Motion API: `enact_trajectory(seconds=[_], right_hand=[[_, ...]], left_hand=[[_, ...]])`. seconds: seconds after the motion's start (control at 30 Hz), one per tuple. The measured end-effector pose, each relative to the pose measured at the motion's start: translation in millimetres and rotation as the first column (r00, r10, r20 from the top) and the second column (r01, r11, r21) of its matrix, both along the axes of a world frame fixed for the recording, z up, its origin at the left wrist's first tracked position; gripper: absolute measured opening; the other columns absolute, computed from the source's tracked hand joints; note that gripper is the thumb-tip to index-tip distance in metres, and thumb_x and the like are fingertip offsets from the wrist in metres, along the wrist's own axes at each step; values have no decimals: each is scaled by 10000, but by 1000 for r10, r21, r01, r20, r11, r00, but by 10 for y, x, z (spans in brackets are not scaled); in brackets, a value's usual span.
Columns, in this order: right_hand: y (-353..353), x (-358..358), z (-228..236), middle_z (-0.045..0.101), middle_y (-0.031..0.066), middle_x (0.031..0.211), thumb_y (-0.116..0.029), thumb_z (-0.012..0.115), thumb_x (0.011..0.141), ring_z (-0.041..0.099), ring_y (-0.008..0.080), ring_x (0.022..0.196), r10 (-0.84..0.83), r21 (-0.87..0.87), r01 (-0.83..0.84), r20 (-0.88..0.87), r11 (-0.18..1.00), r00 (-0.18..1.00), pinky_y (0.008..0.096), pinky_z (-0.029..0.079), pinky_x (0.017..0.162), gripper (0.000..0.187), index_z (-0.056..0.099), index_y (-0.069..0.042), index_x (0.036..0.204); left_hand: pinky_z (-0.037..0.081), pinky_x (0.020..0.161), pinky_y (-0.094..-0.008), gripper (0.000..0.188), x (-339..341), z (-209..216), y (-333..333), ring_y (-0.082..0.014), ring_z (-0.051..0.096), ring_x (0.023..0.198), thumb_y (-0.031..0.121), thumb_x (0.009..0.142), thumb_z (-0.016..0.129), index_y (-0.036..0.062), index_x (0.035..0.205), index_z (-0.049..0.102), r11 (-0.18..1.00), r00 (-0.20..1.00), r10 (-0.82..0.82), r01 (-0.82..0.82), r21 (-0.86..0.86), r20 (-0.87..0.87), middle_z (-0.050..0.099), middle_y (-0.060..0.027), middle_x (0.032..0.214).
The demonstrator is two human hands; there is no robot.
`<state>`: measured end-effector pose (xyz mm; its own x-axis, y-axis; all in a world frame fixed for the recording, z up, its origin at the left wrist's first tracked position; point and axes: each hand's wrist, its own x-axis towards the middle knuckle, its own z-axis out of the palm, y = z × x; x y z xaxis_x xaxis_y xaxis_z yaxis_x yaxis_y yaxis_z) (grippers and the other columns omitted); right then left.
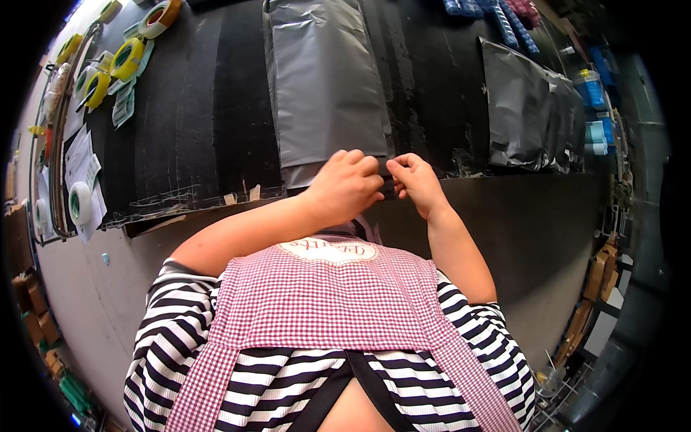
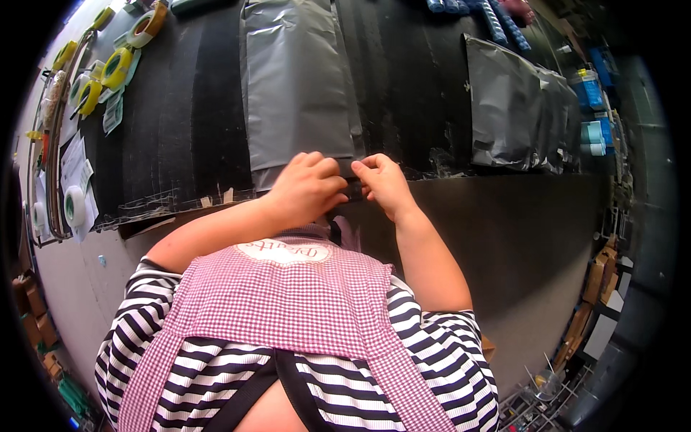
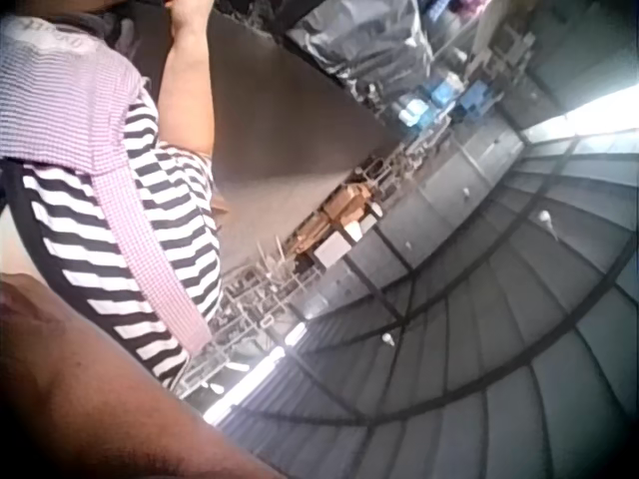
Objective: The person places blue cylindrical foam pieces into gray plastic shipping bags, seals each bag by removing a protective strip and folding the adhesive flap, and then moves the sealed bags into a larger pile on a work table.
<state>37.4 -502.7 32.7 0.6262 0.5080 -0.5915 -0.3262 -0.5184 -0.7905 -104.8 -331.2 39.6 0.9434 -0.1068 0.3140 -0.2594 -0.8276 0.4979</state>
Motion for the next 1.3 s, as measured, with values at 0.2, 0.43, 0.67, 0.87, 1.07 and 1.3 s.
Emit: enact_trajectory(seconds=[0.2,0.43,0.67,0.87,1.07,1.3], right_hand=[[50,-51,-1,683,52,762,-83,704,930,586,88,606,-4,60,8,-60,998,998,240,447,518,297,586,37,1175],[45,-95,69,720,73,794,-51,657,957,661,108,693,110,58,-116,104,992,988,256,511,586,319,566,72,1237],[11,-54,-15,711,60,780,-83,670,964,631,87,652,108,97,-115,71,989,992,255,499,562,336,573,56,1253],[37,-41,29,692,46,751,-108,688,956,619,83,633,94,42,-99,109,994,990,243,488,527,334,588,40,1238],[54,-21,-54,678,38,727,-50,672,943,606,82,611,97,103,-109,107,989,989,246,485,529,296,586,43,1210],[-108,95,-338,673,9,775,-50,691,943,586,62,672,98,200,-132,174,971,980,225,469,613,297,578,24,1207]], left_hand=[[450,890,-393,243,108,-267,-284,-251,576,985,246,805,784,111,992,710,995,994,82,-86,-51,-68,594,-40,997],[520,836,-421,188,149,-190,-355,-308,644,947,156,780,800,81,926,708,880,909,179,-320,-352,-377,626,-85,953],[532,796,-422,187,127,-174,-382,-317,668,891,180,813,797,61,919,698,811,863,224,-423,-404,-453,658,-99,952],[533,788,-422,165,159,-242,-394,-319,664,877,159,800,787,68,898,689,821,888,184,-374,-431,-420,656,-89,910],[529,769,-407,73,109,-299,-390,-315,645,873,68,805,736,95,857,694,886,984,140,-174,-429,-110,608,-68,847],[516,869,-381,95,-815,-62,262,-248,604,1058,41,835,753,93,819,675,631,931,-321,71,-772,-177,603,-84,1067]])
